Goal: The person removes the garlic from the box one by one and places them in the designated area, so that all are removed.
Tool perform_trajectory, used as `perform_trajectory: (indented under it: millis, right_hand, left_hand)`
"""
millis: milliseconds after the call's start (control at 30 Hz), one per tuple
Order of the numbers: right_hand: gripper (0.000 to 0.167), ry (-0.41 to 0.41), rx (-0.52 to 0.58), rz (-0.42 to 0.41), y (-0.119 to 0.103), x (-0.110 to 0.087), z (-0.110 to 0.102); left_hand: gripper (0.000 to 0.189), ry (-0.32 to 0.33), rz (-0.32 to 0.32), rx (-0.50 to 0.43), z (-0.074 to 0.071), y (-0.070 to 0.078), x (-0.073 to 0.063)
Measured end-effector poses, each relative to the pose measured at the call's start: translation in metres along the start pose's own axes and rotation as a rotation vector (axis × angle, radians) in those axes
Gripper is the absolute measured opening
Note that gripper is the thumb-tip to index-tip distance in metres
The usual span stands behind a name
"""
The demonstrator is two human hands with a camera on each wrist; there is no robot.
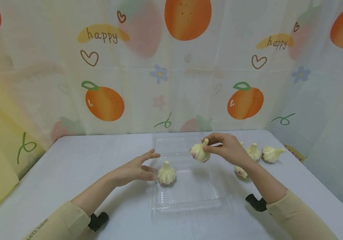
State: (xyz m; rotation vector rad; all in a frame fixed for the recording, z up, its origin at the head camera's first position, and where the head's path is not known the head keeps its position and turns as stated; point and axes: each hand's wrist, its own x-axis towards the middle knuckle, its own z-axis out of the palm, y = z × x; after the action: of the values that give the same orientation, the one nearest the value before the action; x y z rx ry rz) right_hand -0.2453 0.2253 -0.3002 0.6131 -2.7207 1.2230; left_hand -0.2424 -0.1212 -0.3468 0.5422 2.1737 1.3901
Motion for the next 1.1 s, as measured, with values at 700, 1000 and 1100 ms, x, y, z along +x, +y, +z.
perform_trajectory:
  millis: [700, 1000, 1100]
  right_hand:
    - [0.024, 0.046, -0.076, 0.048, 0.008, -0.002, -0.035]
    - [0.033, 0.07, -0.119, 0.083, 0.015, -0.003, -0.052]
    - [0.036, 0.074, -0.102, 0.115, 0.018, -0.005, -0.057]
  left_hand:
    - [0.081, 0.001, 0.013, -0.007, -0.001, 0.0, 0.0]
    - [0.082, 0.014, -0.002, -0.013, 0.0, -0.001, 0.002]
    - [0.082, 0.016, -0.001, -0.016, 0.0, -0.002, 0.002]
